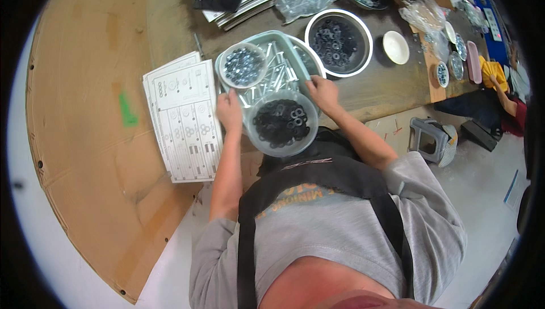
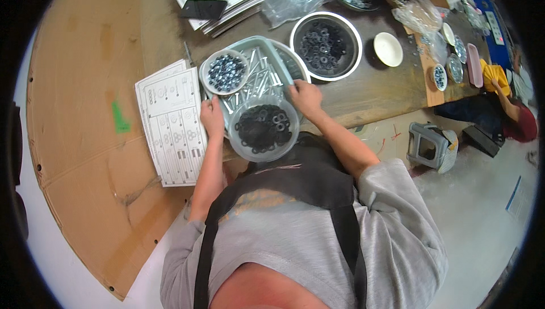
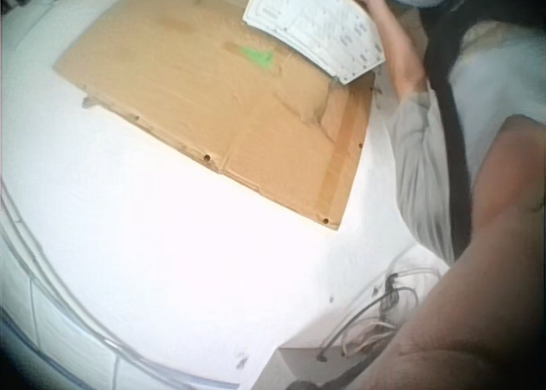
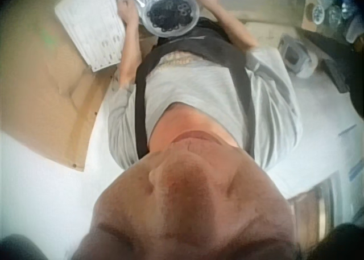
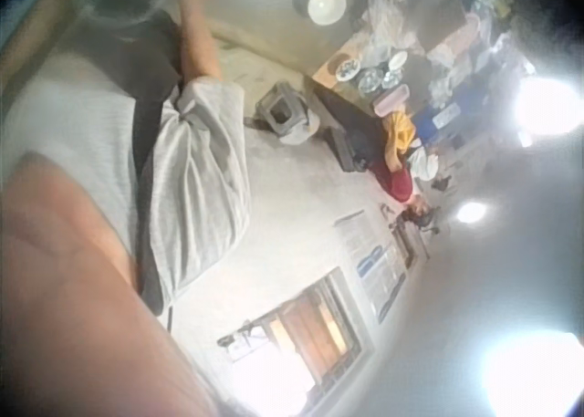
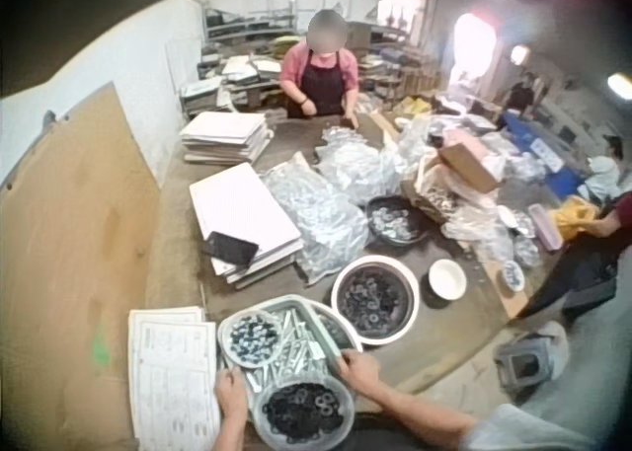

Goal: The person sorts metal fasteners and washers by hand, transferring them between bowls and plastic containers on a cluttered workbench. They also handle instruction sheets and plastic bags while organizing the hardware into separate piles.

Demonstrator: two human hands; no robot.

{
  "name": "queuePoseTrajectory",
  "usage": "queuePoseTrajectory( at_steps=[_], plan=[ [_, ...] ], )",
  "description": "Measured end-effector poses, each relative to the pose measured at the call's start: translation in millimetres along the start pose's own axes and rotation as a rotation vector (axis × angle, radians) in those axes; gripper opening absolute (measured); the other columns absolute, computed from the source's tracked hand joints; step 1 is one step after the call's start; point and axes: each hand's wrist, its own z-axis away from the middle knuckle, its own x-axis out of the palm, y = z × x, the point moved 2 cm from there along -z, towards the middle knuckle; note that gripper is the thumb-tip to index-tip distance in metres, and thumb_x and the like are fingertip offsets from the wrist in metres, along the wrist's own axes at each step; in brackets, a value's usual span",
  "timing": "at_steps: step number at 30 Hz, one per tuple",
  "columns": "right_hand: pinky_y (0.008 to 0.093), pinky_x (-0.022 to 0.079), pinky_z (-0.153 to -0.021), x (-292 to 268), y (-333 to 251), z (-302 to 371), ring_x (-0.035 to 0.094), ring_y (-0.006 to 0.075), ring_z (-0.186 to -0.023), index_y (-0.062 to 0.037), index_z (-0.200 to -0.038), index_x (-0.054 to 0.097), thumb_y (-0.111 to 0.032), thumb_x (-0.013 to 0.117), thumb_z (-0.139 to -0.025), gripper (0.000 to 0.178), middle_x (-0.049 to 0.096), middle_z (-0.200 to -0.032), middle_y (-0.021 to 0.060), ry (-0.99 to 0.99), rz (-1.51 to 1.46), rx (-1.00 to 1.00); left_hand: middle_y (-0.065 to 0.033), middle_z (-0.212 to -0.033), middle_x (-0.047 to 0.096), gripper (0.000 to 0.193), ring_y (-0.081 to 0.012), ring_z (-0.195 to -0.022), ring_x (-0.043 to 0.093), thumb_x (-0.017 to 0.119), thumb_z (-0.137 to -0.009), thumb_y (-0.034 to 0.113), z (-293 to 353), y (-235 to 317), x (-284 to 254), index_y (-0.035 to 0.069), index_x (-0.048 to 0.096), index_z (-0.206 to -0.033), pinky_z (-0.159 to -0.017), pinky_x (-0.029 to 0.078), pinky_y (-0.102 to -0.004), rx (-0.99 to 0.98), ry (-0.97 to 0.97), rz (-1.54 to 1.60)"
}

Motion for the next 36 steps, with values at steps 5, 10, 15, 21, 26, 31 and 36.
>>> queuePoseTrajectory(
  at_steps=[5, 10, 15, 21, 26, 31, 36],
  plan=[
    [0.0429, 0.047, -0.071, -30, 38, -28, 0.061, 0.0346, -0.078, -0.0077, -0.084, 0.065, -0.03, 0.053, -0.08, 0.026, 0.064, -0.083, 0.0157, 0.093, -0.069, 0.068, -0.0112, -0.065, 0.057, 0.036, -0.0192, -0.059, 0.053, 0.055, -0.087, 0.031, 8, -10, -12, -0.004, 0.057, -0.08, -0.058, 0.043, -0.032, -0.075, -0.094, 0.027],
    [0.0409, 0.044, -0.08, -54, 160, -71, 0.06, 0.0334, -0.09, 0.0025, -0.104, 0.055, -0.031, 0.062, -0.076, 0.044, 0.062, -0.096, 0.0224, 0.458, -0.24, 0.557, -0.0047, -0.066, 0.055, 0.031, -0.0095, -0.054, 0.05, 0.05, -0.091, 0.028, 27, -10, -37, -0.002, 0.056, -0.084, -0.05, 0.04, -0.0231, -0.287, -0.035, 0.343],
    [0.0318, 0.046, -0.045, -14, 221, -102, 0.054, 0.02, -0.061, -0.0019, -0.097, 0.053, -0.029, 0.067, -0.076, 0.037, 0.056, -0.081, 0.0118, -0.075, -0.999, 0.835, -0.009, -0.074, 0.06, 0.045, -0.0123, -0.056, 0.056, 0.049, -0.089, 0.042, 87, 10, -67, -0.003, 0.056, -0.092, -0.047, 0.043, -0.0231, -0.589, -0.18, 0.255],
    [0.0288, 0.048, -0.046, -16, 195, -110, 0.055, 0.0188, -0.061, -0.0022, -0.099, 0.05, -0.008, 0.057, -0.077, 0.024, 0.056, -0.08, 0.0093, -0.116, -1.096, 0.703, -0.0122, -0.088, 0.062, 0.051, -0.0184, -0.067, 0.063, 0.049, -0.087, 0.047, 166, 57, -50, 0.0, 0.052, -0.107, -0.06, 0.049, -0.0265, -0.775, -0.444, 0.407],
    [0.0284, 0.046, -0.041, -70, 171, -109, 0.053, 0.018, -0.048, -0.0007, -0.095, 0.053, -0.01, 0.057, -0.076, 0.022, 0.057, -0.072, 0.0083, -0.02, -0.895, 0.443, -0.0118, -0.091, 0.06, 0.037, -0.0201, -0.071, 0.064, 0.047, -0.088, 0.03, 172, 68, -25, 0.001, 0.05, -0.111, -0.064, 0.051, -0.0295, -0.716, -0.368, 0.463],
    [0.0263, 0.045, -0.042, -115, 160, -104, 0.054, 0.0164, -0.049, -0.0002, -0.085, 0.056, -0.014, 0.06, -0.076, 0.016, 0.058, -0.069, 0.0063, -0.071, -0.987, 0.383, -0.0108, -0.09, 0.06, 0.03, -0.0218, -0.075, 0.064, 0.042, -0.088, 0.018, 155, 39, 12, 0.001, 0.049, -0.111, -0.062, 0.052, -0.0304, -0.682, -0.236, 0.508],
    [0.0254, 0.045, -0.043, -135, 151, -94, 0.053, 0.0136, -0.05, -0.0038, -0.089, 0.056, -0.015, 0.059, -0.077, 0.016, 0.056, -0.067, 0.0047, -0.087, -1.035, 0.41, -0.0144, -0.101, 0.06, 0.033, -0.0233, -0.078, 0.065, 0.043, -0.092, 0.024, 137, 20, 28, 0.002, 0.043, -0.117, -0.062, 0.051, -0.0316, -0.714, -0.308, 0.462]
  ],
)
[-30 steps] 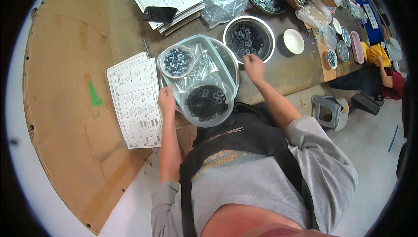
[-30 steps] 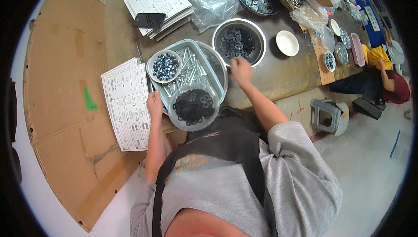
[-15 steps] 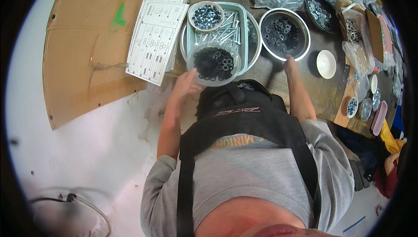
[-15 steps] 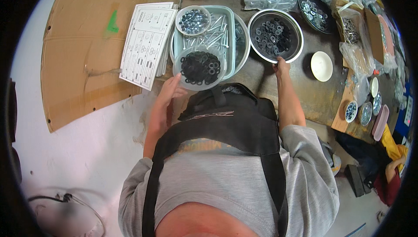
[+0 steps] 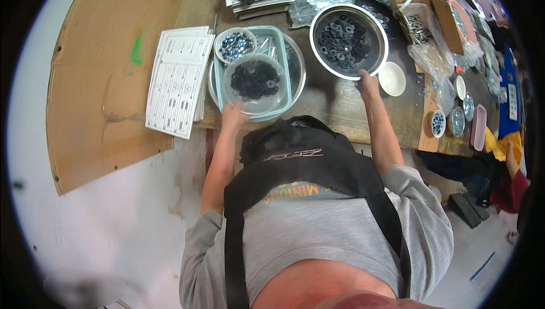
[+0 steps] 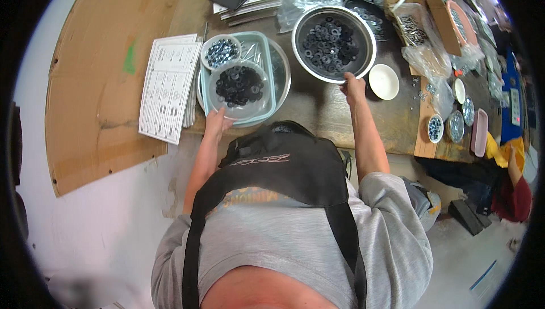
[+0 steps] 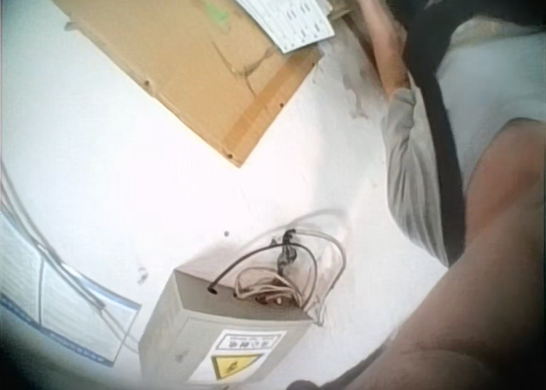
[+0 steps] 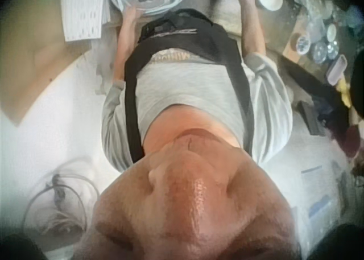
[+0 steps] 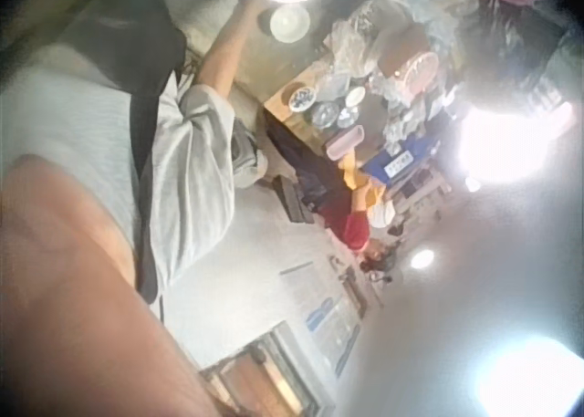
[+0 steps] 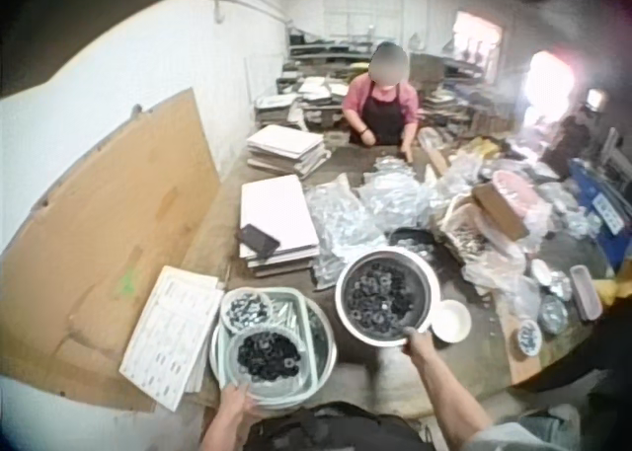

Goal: The person sorts metal fasteners and washers by hand, transferring them between bowls and plastic containers on a cluttered workbench. They also handle instruction sheets and plastic bags while organizing the hardware into separate piles.

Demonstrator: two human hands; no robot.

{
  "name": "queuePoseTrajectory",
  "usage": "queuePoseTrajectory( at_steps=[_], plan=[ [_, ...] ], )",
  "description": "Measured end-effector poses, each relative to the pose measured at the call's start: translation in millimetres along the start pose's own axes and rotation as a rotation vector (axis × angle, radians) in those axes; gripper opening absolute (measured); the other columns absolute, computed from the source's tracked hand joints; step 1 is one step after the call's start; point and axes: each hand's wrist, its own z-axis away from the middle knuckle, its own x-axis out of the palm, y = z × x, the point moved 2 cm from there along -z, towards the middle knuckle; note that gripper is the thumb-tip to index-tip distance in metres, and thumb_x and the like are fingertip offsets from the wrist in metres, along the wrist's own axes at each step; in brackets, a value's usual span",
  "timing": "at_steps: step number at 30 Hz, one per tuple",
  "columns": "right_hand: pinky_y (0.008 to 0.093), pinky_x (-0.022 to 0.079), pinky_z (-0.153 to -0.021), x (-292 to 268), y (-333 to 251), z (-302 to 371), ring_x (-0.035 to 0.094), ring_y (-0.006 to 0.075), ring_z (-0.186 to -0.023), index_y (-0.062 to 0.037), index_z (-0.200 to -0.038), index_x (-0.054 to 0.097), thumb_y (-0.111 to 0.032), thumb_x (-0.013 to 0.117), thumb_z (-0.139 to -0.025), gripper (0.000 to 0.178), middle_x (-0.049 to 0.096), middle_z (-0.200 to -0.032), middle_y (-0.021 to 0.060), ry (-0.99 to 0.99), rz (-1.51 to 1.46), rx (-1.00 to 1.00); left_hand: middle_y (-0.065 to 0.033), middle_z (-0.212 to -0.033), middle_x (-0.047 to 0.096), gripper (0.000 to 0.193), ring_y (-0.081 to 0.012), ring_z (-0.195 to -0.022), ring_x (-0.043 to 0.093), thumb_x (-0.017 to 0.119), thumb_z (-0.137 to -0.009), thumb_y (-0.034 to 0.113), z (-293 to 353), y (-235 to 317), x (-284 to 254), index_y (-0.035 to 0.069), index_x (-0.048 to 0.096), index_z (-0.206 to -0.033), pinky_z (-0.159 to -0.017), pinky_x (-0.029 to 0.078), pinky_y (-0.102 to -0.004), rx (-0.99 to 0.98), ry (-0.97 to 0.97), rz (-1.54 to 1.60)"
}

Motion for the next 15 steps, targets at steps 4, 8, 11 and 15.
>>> queuePoseTrajectory(
  at_steps=[4, 8, 11, 15],
  plan=[
    [0.026, 0.044, -0.042, 3, -7, 27, 0.053, 0.0124, -0.05, -0.0028, -0.08, 0.057, -0.016, 0.059, -0.076, 0.014, 0.056, -0.065, 0.0036, 0.014, 0.17, -0.099, -0.0153, -0.105, 0.058, 0.04, -0.0244, -0.082, 0.065, 0.046, -0.092, 0.028, 14, 0, -2, 0.0, 0.039, -0.12, -0.067, 0.05, -0.0315, 0.042, -0.032, 0.112],
    [0.0246, 0.041, -0.041, 15, -21, 62, 0.049, 0.0108, -0.045, -0.0017, -0.068, 0.057, -0.015, 0.057, -0.076, 0.015, 0.053, -0.057, 0.0019, 0.001, 0.203, -0.256, -0.0171, -0.111, 0.054, 0.05, -0.0246, -0.084, 0.064, 0.049, -0.091, 0.028, 24, 3, -8, -0.001, 0.032, -0.127, -0.067, 0.049, -0.0302, 0.096, -0.006, 0.103],
    [0.0241, 0.04, -0.039, 35, -36, 86, 0.052, 0.0111, -0.045, 0.0007, -0.07, 0.058, -0.013, 0.053, -0.076, 0.016, 0.058, -0.06, 0.0051, -0.095, 0.333, -0.278, -0.0165, -0.101, 0.058, 0.049, -0.0218, -0.077, 0.064, 0.053, -0.088, 0.02, 20, 6, -8, -0.001, 0.032, -0.127, -0.054, 0.048, -0.0253, 0.137, -0.005, 0.174],
    [0.0271, 0.042, -0.041, 64, -50, 108, 0.054, 0.0133, -0.045, 0.0039, -0.078, 0.057, -0.015, 0.052, -0.077, 0.019, 0.057, -0.056, 0.0068, -0.076, 0.451, -0.364, -0.0151, -0.109, 0.056, 0.041, -0.0231, -0.086, 0.063, 0.045, -0.093, 0.025, 13, 5, 3, 0.004, 0.032, -0.126, -0.065, 0.049, -0.0295, -0.019, -0.2, 0.141]
  ],
)
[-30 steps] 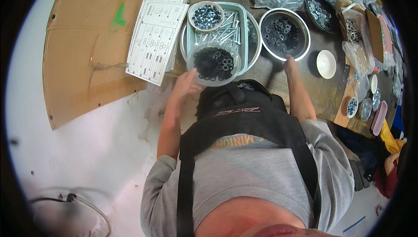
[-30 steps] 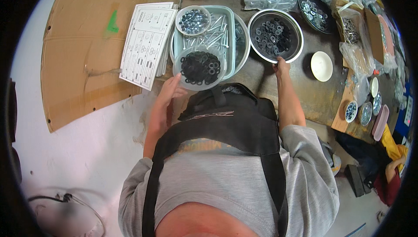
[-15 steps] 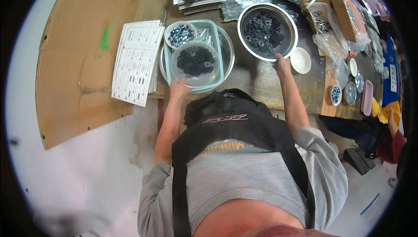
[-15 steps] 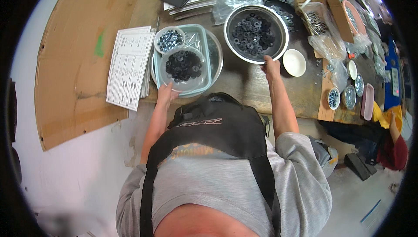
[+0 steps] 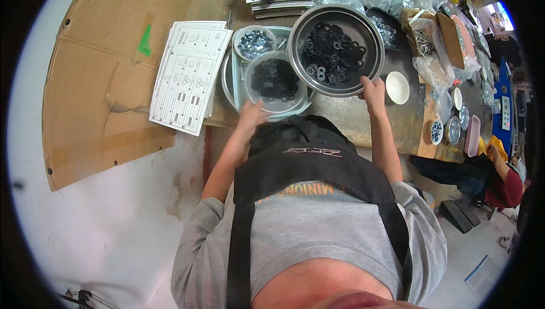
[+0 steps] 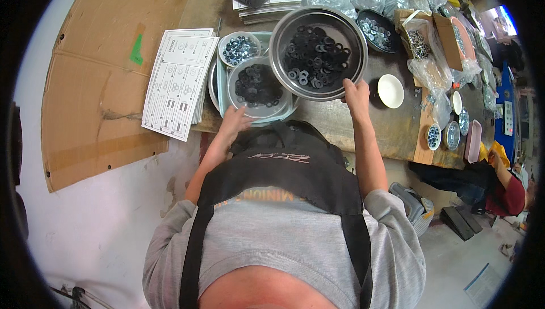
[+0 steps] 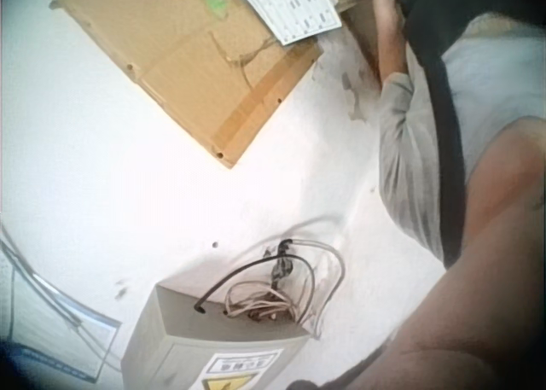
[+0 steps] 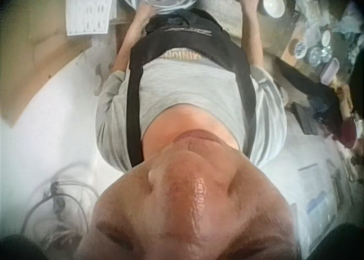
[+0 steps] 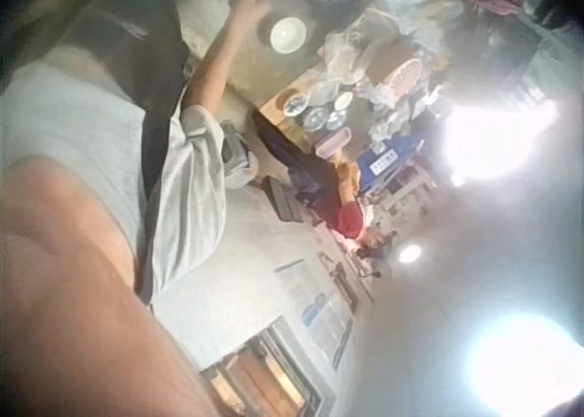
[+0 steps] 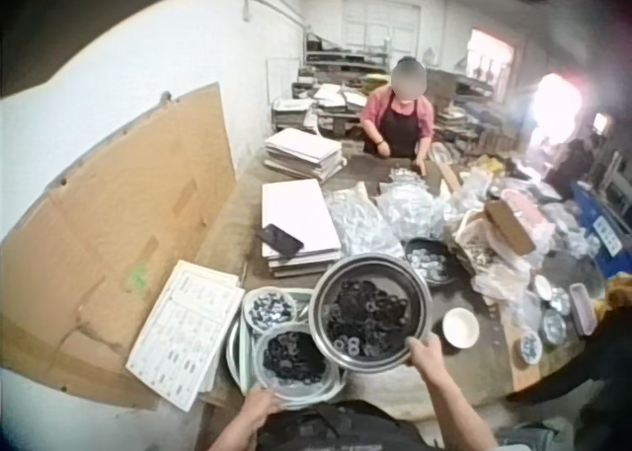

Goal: The person sorts metal fasteners and washers by hand, transferring them between bowls and plastic containers on a cluttered workbench. They also handle instruction sheets and plastic bags while organizing the hardware into separate piles.

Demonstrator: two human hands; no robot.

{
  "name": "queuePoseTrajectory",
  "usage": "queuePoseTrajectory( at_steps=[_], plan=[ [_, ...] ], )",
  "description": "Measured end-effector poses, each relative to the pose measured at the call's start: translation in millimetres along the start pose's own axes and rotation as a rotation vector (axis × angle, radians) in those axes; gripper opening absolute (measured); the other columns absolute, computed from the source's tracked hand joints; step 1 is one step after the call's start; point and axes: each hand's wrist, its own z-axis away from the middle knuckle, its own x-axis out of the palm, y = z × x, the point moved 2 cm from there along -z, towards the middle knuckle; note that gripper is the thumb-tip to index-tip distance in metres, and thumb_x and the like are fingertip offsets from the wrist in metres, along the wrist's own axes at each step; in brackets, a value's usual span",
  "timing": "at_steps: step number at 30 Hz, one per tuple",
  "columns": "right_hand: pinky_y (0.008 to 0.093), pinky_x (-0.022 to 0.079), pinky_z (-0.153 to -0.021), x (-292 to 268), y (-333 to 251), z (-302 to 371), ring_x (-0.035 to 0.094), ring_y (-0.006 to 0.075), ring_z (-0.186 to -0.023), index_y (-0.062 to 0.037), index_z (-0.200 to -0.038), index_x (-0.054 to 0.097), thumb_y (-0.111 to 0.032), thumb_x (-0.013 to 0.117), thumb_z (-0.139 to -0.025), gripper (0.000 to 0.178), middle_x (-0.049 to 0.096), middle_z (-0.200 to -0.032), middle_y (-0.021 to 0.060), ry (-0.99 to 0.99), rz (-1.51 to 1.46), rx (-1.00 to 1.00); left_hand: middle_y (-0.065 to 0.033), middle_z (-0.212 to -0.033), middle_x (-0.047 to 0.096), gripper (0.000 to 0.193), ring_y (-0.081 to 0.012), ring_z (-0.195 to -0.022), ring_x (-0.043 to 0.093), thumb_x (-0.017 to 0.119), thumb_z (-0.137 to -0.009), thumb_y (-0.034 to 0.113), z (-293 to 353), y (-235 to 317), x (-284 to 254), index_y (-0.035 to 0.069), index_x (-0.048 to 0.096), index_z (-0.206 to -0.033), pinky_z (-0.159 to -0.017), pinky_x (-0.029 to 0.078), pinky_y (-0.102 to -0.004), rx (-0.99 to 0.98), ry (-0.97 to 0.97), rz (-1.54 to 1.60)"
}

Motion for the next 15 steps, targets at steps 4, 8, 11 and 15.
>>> queuePoseTrajectory(
  at_steps=[4, 8, 11, 15],
  plan=[
    [0.0335, 0.046, -0.051, 22, -23, 6, 0.058, 0.0204, -0.05, 0.0029, -0.086, 0.057, -0.016, 0.052, -0.079, 0.021, 0.058, -0.059, 0.0129, 0.007, 0.192, -0.052, -0.0139, -0.106, 0.057, 0.032, -0.0236, -0.087, 0.062, 0.042, -0.093, 0.022, 5, -4, 13, 0.006, 0.035, -0.12, -0.069, 0.049, -0.0297, 0.04, -0.199, 0.165],
    [0.0406, 0.045, -0.06, 44, -48, 20, 0.058, 0.0383, -0.063, -0.0088, -0.109, 0.057, -0.015, 0.051, -0.08, 0.03, 0.059, -0.068, 0.0195, 0.095, 0.453, -0.433, -0.0154, -0.103, 0.059, 0.034, -0.0248, -0.092, 0.061, 0.042, -0.092, 0.022, 8, -8, 18, 0.007, 0.033, -0.121, -0.076, 0.047, -0.0336, 0.04, -0.133, 0.218],
    [0.0409, 0.045, -0.059, 58, -60, 31, 0.058, 0.0367, -0.061, -0.0103, -0.12, 0.051, -0.015, 0.051, -0.081, 0.039, 0.059, -0.068, 0.0187, 0.089, 0.508, -0.49, -0.0155, -0.104, 0.058, 0.035, -0.0256, -0.093, 0.061, 0.042, -0.092, 0.022, 5, -7, 22, 0.008, 0.031, -0.122, -0.077, 0.046, -0.0347, 0.035, -0.154, 0.269],
    [0.0376, 0.042, -0.052, 75, -65, 44, 0.052, 0.0333, -0.05, -0.0118, -0.126, 0.046, -0.01, 0.051, -0.082, 0.045, 0.051, -0.058, 0.0184, 0.106, 0.568, -0.671, -0.0149, -0.107, 0.057, 0.035, -0.0255, -0.093, 0.061, 0.042, -0.092, 0.022, 4, -5, 24, 0.009, 0.03, -0.122, -0.076, 0.046, -0.034, 0.006, -0.14, 0.279]
  ],
)
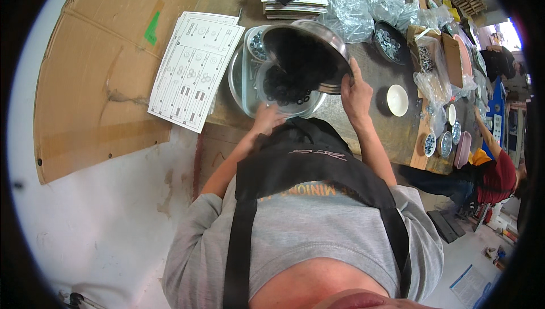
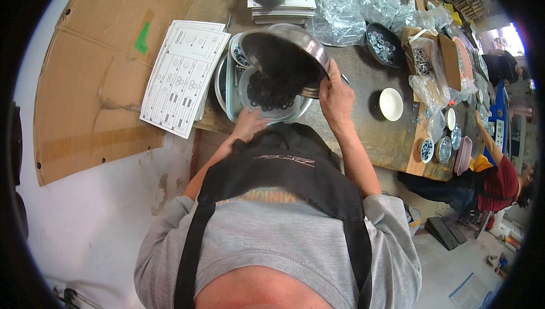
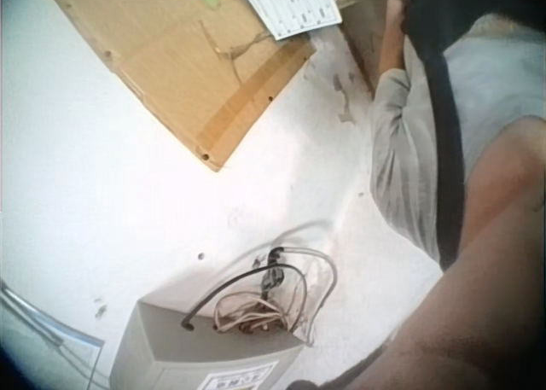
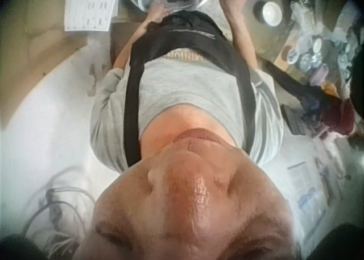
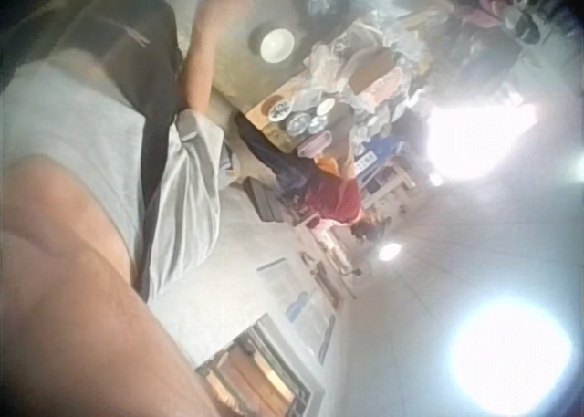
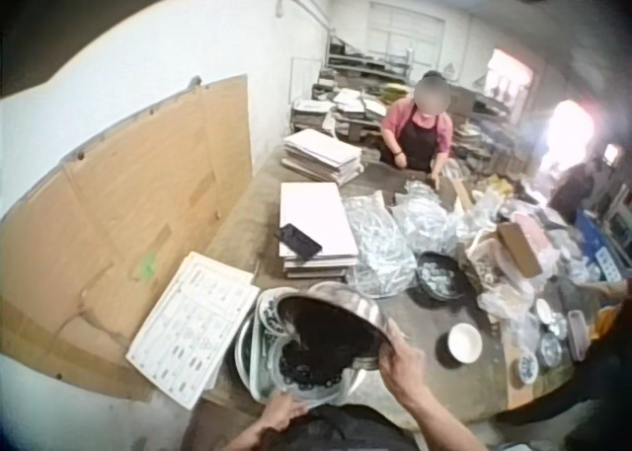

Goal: The person sorts metal fasteners and washers by hand, transferring them between bowls and plastic containers on a cluttered workbench. They also handle instruction sheets and plastic bags while organizing the hardware into separate piles.

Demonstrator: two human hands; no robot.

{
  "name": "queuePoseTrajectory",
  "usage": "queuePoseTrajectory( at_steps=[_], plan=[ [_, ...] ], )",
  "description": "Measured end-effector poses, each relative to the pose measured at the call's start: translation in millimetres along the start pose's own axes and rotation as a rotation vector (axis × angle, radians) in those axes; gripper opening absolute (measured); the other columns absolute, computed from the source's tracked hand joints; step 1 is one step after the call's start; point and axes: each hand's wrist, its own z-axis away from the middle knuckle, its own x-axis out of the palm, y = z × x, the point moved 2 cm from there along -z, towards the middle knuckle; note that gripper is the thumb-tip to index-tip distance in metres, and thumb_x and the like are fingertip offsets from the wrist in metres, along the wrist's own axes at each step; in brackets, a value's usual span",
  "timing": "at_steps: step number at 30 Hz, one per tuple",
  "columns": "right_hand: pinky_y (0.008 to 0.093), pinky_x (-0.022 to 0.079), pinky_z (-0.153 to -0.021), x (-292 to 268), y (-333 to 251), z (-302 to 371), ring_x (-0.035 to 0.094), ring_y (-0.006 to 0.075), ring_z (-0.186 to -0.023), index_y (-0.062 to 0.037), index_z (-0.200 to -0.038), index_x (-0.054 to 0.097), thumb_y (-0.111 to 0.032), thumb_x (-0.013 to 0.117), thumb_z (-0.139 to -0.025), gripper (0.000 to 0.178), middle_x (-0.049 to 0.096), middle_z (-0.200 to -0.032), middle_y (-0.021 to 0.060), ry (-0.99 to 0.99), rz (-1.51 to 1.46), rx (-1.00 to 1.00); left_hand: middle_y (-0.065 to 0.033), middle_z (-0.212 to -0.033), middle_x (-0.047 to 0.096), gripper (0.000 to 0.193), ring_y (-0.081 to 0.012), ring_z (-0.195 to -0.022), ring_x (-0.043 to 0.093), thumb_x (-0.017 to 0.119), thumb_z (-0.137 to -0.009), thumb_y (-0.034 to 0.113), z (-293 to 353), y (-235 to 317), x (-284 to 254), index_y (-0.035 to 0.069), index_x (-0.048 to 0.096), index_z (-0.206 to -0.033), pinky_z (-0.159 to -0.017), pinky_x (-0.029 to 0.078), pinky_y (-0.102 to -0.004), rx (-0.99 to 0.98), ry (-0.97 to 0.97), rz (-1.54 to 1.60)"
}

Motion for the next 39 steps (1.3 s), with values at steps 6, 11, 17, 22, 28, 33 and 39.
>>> queuePoseTrajectory(
  at_steps=[6, 11, 17, 22, 28, 33, 39],
  plan=[
    [0.0391, 0.046, -0.053, 11, -7, 8, 0.06, 0.0316, -0.061, -0.0075, -0.128, 0.044, -0.005, 0.057, -0.074, 0.056, 0.062, -0.079, 0.017, 0.034, 0.057, -0.241, -0.0156, -0.11, 0.055, 0.035, -0.0271, -0.091, 0.062, 0.039, -0.091, 0.019, 6, 10, 5, 0.008, 0.03, -0.123, -0.074, 0.048, -0.0339, -0.003, 0.009, -0.017],
    [0.0358, 0.047, -0.052, 8, -9, 11, 0.062, 0.0284, -0.063, -0.0076, -0.127, 0.045, -0.003, 0.057, -0.075, 0.054, 0.063, -0.085, 0.0152, 0.059, 0.085, -0.295, -0.0176, -0.109, 0.054, 0.036, -0.029, -0.09, 0.063, 0.039, -0.09, 0.017, 5, 12, 4, 0.005, 0.029, -0.123, -0.071, 0.05, -0.0345, 0.004, 0.034, -0.042],
    [0.0314, 0.048, -0.053, -1, -13, 14, 0.063, 0.0252, -0.065, -0.0064, -0.124, 0.049, -0.003, 0.059, -0.075, 0.05, 0.064, -0.085, 0.0134, 0.185, 0.025, -0.48, -0.0195, -0.108, 0.054, 0.034, -0.0323, -0.091, 0.063, 0.04, -0.089, 0.016, -3, 1, -2, 0.005, 0.029, -0.119, -0.074, 0.05, -0.0392, 0.007, 0.043, -0.001],
    [0.0303, 0.049, -0.059, -6, -7, 7, 0.063, 0.0276, -0.07, -0.005, -0.125, 0.049, 0.0, 0.057, -0.076, 0.049, 0.064, -0.089, 0.0152, 0.223, -0.082, -0.384, -0.0178, -0.109, 0.053, 0.033, -0.0317, -0.086, 0.063, 0.043, -0.087, 0.015, -8, -6, -7, 0.005, 0.032, -0.117, -0.071, 0.05, -0.0375, -0.022, 0.099, 0.037],
    [0.0264, 0.045, -0.063, -1, 32, -8, 0.056, 0.0091, -0.072, 0.0009, -0.115, 0.051, -0.007, 0.051, -0.087, 0.029, 0.063, -0.079, 0.0121, 0.311, -0.36, 0.016, -0.0184, -0.109, 0.053, 0.037, -0.0309, -0.085, 0.063, 0.042, -0.087, 0.015, -8, -9, -10, 0.003, 0.034, -0.121, -0.067, 0.051, -0.034, 0.056, 0.086, -0.002],
    [0.0299, 0.05, -0.057, 22, 133, -3, 0.058, 0.0171, -0.068, -0.0008, -0.109, 0.051, -0.014, 0.057, -0.081, 0.032, 0.059, -0.087, 0.0078, 0.197, -0.907, 0.748, -0.0165, -0.106, 0.054, 0.032, -0.0292, -0.081, 0.064, 0.042, -0.089, 0.016, -7, -9, -8, 0.002, 0.038, -0.118, -0.064, 0.052, -0.0321, 0.054, 0.089, -0.031],
    [0.0273, 0.052, -0.049, 70, 267, 34, 0.06, 0.0189, -0.061, -0.0005, -0.103, 0.051, -0.015, 0.054, -0.085, 0.023, 0.061, -0.08, 0.0094, 0.163, -1.172, 1.414, -0.0145, -0.11, 0.053, 0.042, -0.0256, -0.092, 0.06, 0.047, -0.09, 0.021, 11, -9, -9, 0.002, 0.032, -0.124, -0.072, 0.05, -0.0339, 0.105, 0.219, -0.143]
  ],
)
